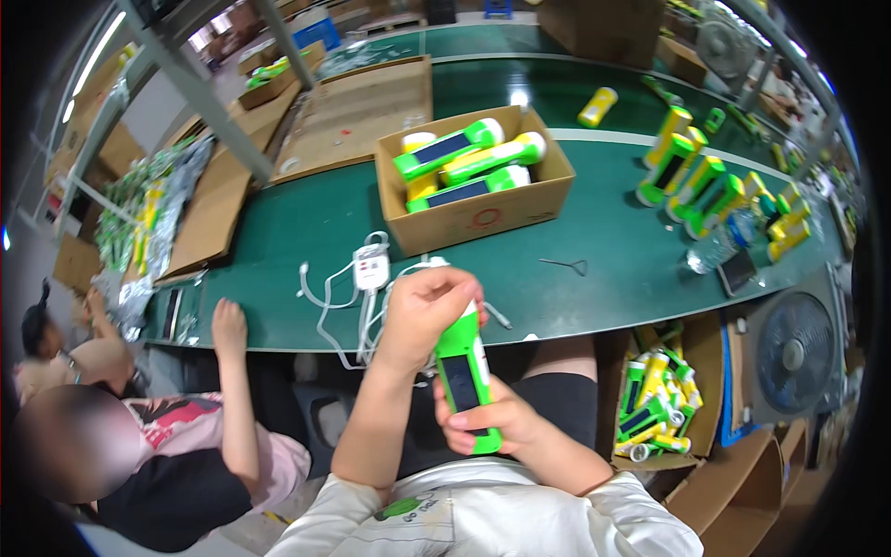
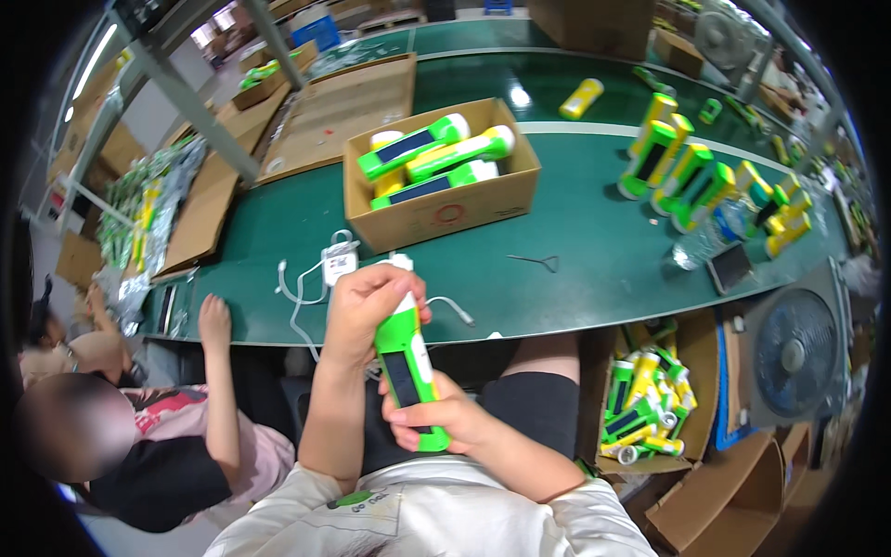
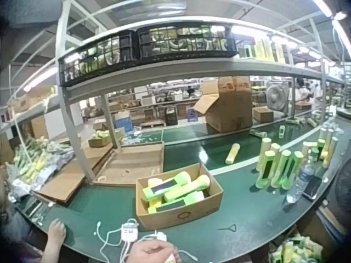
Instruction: Assembling and testing portable solar-powered flashlights on an industrial assembly line.
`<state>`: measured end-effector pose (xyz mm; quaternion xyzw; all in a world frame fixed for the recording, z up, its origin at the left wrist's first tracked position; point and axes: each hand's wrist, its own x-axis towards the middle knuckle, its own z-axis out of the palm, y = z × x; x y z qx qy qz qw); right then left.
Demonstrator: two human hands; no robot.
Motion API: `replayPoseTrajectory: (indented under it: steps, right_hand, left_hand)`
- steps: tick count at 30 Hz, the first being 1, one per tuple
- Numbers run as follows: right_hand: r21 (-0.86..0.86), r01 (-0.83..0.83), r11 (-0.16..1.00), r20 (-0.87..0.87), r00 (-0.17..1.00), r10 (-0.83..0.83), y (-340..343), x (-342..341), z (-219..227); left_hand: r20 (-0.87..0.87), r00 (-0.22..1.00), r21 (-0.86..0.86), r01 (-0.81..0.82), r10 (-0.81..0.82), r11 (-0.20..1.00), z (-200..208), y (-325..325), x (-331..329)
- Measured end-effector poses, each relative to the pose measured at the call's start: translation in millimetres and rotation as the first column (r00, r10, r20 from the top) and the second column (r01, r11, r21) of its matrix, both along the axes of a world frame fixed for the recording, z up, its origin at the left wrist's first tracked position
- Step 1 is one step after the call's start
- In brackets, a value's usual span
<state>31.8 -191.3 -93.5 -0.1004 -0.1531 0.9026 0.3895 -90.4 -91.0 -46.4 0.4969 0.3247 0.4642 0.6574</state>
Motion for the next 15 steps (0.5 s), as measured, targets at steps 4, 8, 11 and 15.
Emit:
replayPoseTrajectory:
  steps: [4, 8, 11, 15]
  right_hand:
    - [-0.033, -0.014, 0.999, -0.086, 0.996, 0.011, -1, -10, -3]
    - [0.077, -0.119, 0.99, -0.346, 0.928, 0.139, 3, -2, -15]
    - [0.231, -0.122, 0.965, -0.655, 0.714, 0.247, 14, 7, -12]
    - [0.421, 0.433, 0.797, 0.073, 0.86, -0.506, 29, 24, 3]
  left_hand:
    - [0.055, 0.996, 0.005, 0.075, -0.075, 0.997, -7, 5, -4]
    - [0.088, 0.983, 0.223, 0.139, -0.162, 0.965, -9, 4, 2]
    - [0.327, 0.939, 0.035, 0.099, -0.105, 0.995, -1, -18, 24]
    - [0.08, 0.995, 0.19, 0.051, -0.067, 0.981, -22, -56, 18]
